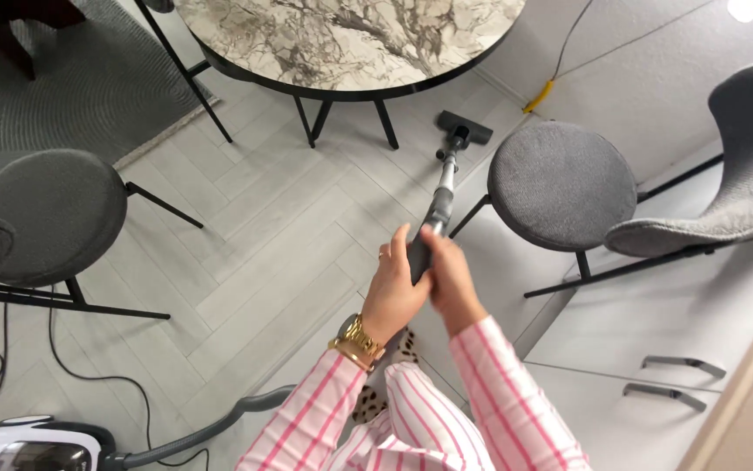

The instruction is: The person vacuums a tiled floor in a dining area using a canister vacuum with a floor head. They move a chair to reach under the table and continue vacuuming around the table and chairs.

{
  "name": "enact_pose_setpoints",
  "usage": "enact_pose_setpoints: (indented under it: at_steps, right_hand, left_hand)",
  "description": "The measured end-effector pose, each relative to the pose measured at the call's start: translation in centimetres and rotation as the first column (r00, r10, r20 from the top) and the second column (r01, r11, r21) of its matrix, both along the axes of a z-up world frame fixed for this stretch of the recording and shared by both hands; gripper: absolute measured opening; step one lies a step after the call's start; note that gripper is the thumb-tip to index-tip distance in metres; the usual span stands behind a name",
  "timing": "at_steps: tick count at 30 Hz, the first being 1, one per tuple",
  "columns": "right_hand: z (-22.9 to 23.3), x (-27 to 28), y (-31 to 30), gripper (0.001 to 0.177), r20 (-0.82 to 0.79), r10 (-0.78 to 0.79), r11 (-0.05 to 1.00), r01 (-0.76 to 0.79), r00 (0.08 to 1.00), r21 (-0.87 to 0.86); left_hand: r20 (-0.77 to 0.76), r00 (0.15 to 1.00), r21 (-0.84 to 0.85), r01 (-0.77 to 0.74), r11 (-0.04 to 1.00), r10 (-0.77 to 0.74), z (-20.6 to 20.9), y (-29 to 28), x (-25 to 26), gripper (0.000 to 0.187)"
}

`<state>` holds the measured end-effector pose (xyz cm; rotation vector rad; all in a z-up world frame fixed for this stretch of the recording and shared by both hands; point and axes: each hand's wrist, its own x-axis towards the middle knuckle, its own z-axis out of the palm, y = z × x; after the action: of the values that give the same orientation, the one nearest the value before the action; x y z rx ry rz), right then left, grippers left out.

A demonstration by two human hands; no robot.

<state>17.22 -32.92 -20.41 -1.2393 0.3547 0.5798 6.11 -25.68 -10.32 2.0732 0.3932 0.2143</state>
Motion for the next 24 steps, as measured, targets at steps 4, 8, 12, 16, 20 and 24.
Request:
enact_pose_setpoints:
  at_steps: [4, 8, 12, 16, 20, 24]
  right_hand:
    - [2.7, 4.0, -0.9, 0.039, 0.001, -0.037, 0.999, 0.037, 0.999, 0.01]
    - [4.4, 9.5, -1.7, 0.037, -0.005, -0.089, 0.995, 0.089, 0.996, 0.042]
    - [7.7, 14.0, -3.5, 0.035, 0.043, -0.021, 0.999, 0.023, 0.999, -0.046]
    - [14.6, 15.4, -5.2, 0.034, -0.12, -0.005, 0.991, -0.011, 0.993, -0.13]
    - [14.9, 18.4, -6.9, 0.036, -0.018, 0.192, 0.947, -0.19, 0.981, -0.26]
    - [20.7, 19.8, -9.1, 0.035, -0.027, 0.326, 0.845, -0.304, 0.945, -0.44]
  left_hand:
    - [-0.014, 0.999, -0.076, 0.036, 0.996, -0.037, 1.2, -1.7, -0.5, 0.081]
    - [-0.006, 0.994, -0.199, 0.11, 0.974, -0.113, -0.7, -2.1, -1.3, 0.087]
    - [-0.21, 0.956, -0.144, 0.177, 0.974, -0.205, -3.3, -2.6, -3.8, 0.091]
    - [-0.397, 0.889, -0.179, 0.169, 0.969, -0.228, -9.8, -0.9, -6.1, 0.069]
    - [-0.47, 0.845, -0.124, 0.222, 0.967, -0.255, -16.0, -2.2, -6.5, 0.027]
    - [-0.316, 0.923, 0.02, 0.237, 0.971, -0.219, -16.1, -5.9, -2.9, 0.026]
